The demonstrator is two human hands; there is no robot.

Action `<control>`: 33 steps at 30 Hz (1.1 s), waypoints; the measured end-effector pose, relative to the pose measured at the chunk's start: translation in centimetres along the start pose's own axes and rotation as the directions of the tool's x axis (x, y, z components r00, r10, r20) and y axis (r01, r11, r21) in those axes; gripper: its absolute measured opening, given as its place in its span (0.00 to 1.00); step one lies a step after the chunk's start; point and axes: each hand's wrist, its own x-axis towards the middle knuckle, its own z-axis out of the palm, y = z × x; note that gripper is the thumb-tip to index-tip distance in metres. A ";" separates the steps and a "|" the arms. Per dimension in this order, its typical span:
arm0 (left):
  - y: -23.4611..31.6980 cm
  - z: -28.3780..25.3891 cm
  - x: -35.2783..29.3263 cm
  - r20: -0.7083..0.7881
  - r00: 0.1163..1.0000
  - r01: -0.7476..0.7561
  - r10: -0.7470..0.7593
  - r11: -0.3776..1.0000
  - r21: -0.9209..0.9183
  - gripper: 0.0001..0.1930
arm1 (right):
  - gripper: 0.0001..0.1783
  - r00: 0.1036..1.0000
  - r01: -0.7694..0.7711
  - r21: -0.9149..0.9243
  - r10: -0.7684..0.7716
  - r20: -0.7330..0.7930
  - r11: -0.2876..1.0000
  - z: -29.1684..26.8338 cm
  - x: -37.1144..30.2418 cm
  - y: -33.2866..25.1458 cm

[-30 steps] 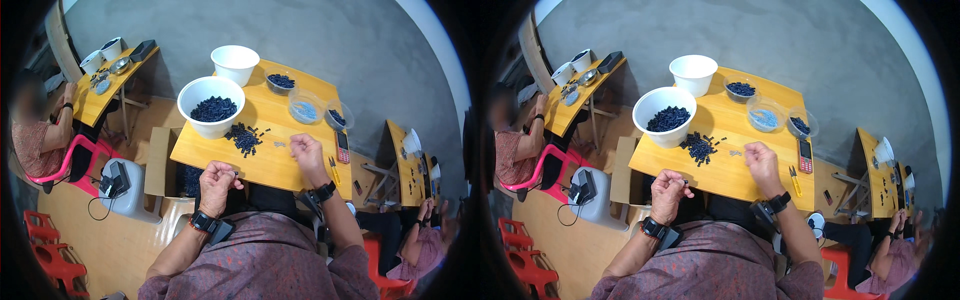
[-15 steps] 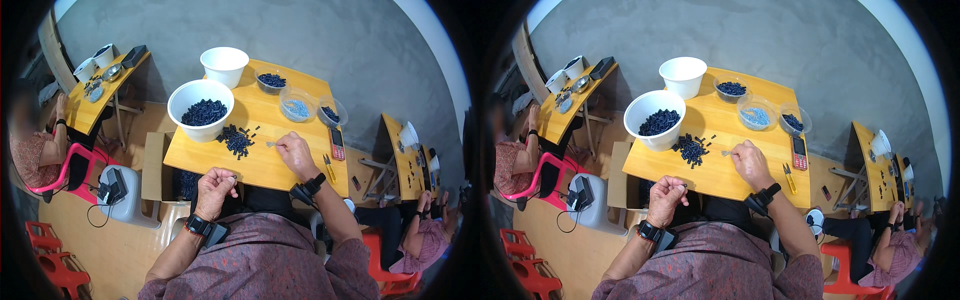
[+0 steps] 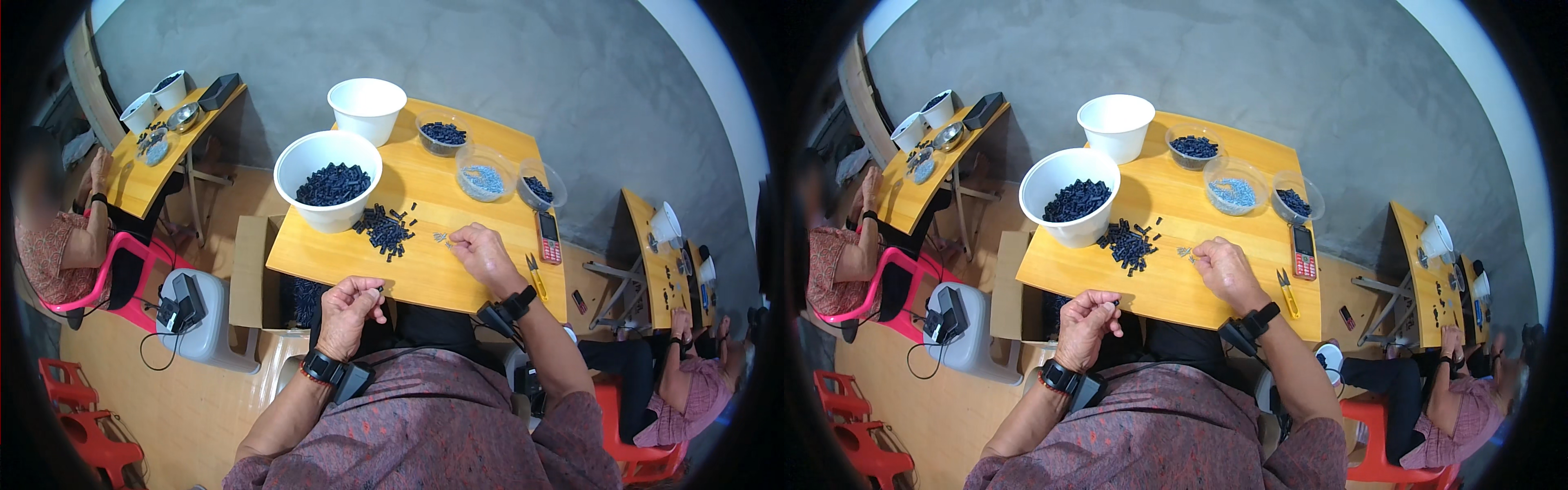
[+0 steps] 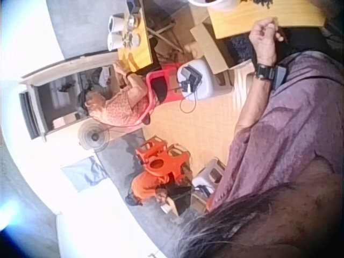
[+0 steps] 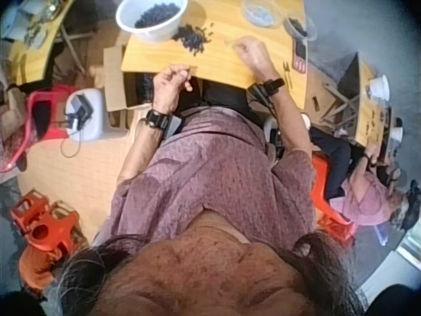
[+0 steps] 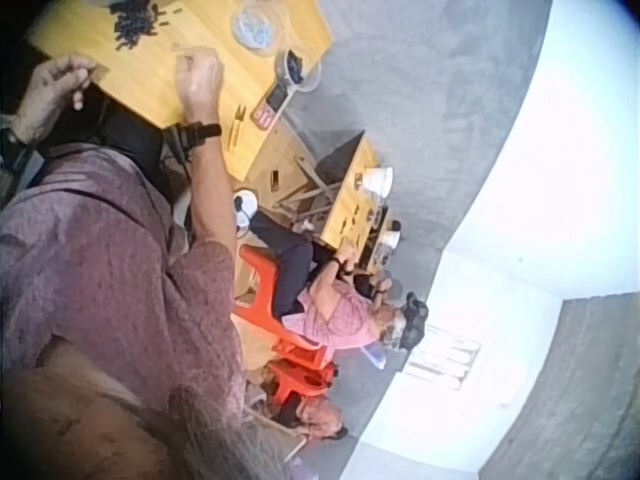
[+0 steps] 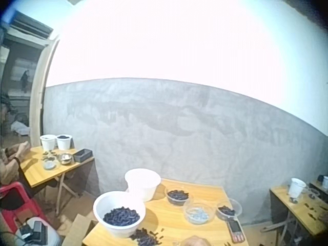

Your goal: The person picks up a black plastic piece and a small metal pin by hand, inserts the pin into the piece, and places the assembled unit onto the table. This process is repeated for several more units.

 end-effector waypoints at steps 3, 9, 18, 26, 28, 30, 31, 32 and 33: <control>0.1 0.1 0.0 0.002 1.000 -0.002 0.002 1.000 -0.007 0.06 | 0.06 0.998 0.010 -0.068 -0.006 0.062 0.998 0.1 0.1 0.1; -0.2 -0.3 0.2 0.025 0.999 -0.020 0.021 0.999 -0.046 0.06 | 0.04 0.998 0.037 -0.072 -0.033 0.055 0.997 -0.1 0.0 -0.2; 0.0 0.0 -0.1 0.062 0.998 -0.011 0.016 0.997 -0.073 0.09 | 0.04 0.998 -0.053 0.256 0.039 0.058 0.965 -0.1 -1.8 -3.0; -0.5 0.4 0.0 0.079 0.997 0.003 0.004 0.997 -0.081 0.08 | 0.03 0.986 -0.063 0.573 -0.036 0.160 0.817 5.4 -4.0 -6.3; -0.4 0.2 -0.1 0.069 0.998 0.006 -0.002 0.999 -0.049 0.07 | 0.03 0.980 -0.061 0.549 -0.055 0.193 0.834 5.9 -3.8 -7.3; -0.4 0.0 0.0 0.058 0.998 0.002 0.000 0.999 -0.047 0.07 | 0.04 0.982 -0.102 0.542 -0.003 0.189 0.834 6.1 -3.7 -7.9; -0.4 -0.1 0.0 0.052 0.999 0.001 0.001 0.999 -0.044 0.07 | 0.04 0.981 -0.103 0.542 -0.004 0.192 0.834 6.2 -3.7 -7.9; -0.4 -0.1 0.0 0.050 0.999 0.001 0.002 0.999 -0.045 0.07 | 0.03 0.973 -0.152 0.586 0.016 0.230 0.796 6.2 -3.6 -7.9; -0.4 -0.1 0.0 0.048 0.999 -0.001 0.003 0.999 -0.047 0.07 | 0.03 0.963 -0.201 0.625 0.035 0.268 0.754 6.3 -3.6 -7.9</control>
